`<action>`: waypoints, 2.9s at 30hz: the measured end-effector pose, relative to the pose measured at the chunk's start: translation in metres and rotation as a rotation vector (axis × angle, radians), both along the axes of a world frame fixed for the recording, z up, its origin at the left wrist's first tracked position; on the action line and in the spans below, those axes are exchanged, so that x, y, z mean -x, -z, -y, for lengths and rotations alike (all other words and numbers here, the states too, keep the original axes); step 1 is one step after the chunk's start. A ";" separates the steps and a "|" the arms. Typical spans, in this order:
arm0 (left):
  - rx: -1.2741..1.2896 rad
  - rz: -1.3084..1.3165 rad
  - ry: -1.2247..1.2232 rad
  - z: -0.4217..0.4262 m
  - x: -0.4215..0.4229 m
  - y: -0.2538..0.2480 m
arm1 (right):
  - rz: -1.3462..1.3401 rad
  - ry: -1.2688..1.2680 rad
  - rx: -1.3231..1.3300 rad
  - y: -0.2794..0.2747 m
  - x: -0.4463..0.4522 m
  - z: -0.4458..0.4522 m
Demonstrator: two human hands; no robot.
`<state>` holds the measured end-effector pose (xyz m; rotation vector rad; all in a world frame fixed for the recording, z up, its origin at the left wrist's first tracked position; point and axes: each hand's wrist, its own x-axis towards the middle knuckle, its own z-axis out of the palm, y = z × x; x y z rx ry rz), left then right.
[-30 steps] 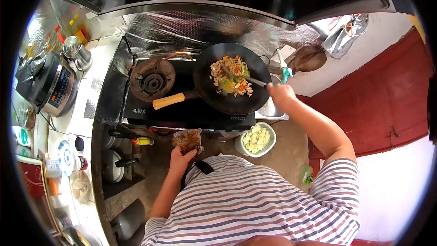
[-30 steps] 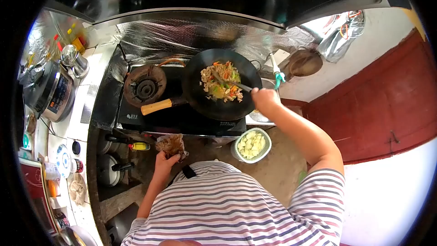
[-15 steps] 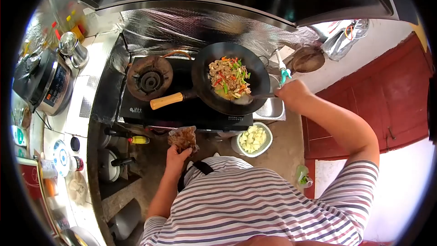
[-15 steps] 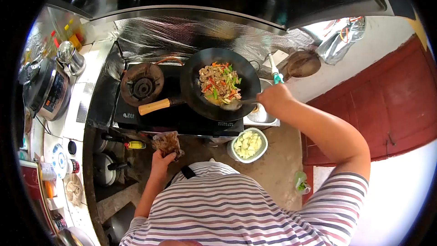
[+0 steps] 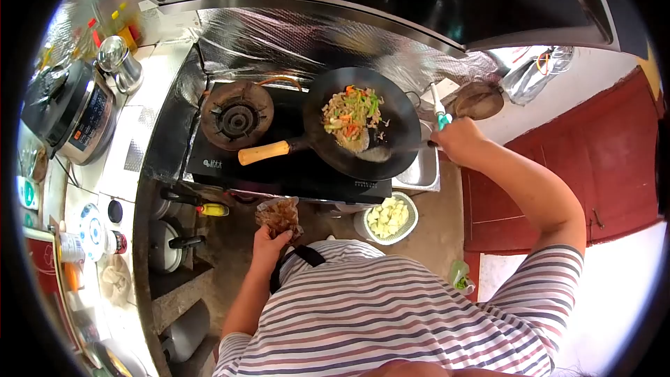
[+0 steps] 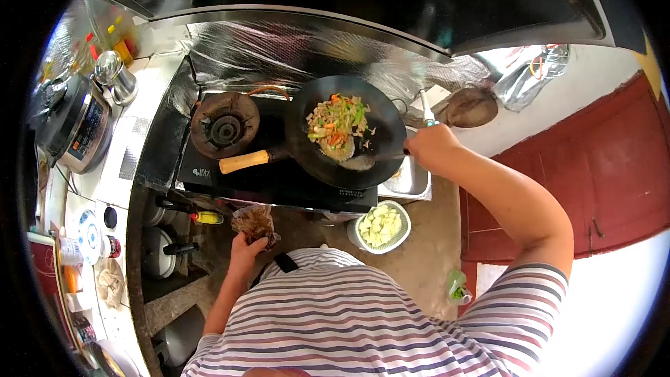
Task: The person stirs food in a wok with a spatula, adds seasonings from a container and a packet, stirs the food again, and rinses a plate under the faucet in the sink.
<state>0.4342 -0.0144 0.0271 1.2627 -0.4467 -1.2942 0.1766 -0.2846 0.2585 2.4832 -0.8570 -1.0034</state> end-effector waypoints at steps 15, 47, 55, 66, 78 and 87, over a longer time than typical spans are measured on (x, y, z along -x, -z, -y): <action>0.011 0.046 0.017 0.003 0.001 -0.005 | 0.725 0.821 -0.245 0.012 0.018 0.052; 0.015 -0.013 -0.002 0.008 0.002 0.008 | 0.411 0.246 -0.030 0.005 -0.007 0.037; -0.022 0.042 0.014 0.010 -0.004 0.011 | 0.190 0.069 -0.132 0.012 -0.035 -0.017; 0.005 0.009 0.076 0.008 0.009 0.011 | 0.494 0.589 -0.283 0.050 0.012 0.103; -0.025 0.028 0.144 0.026 0.003 0.021 | 0.743 1.442 -0.623 -0.009 0.085 -0.022; 0.010 0.031 0.188 0.028 0.008 0.014 | 0.831 1.124 -0.367 0.092 0.052 -0.013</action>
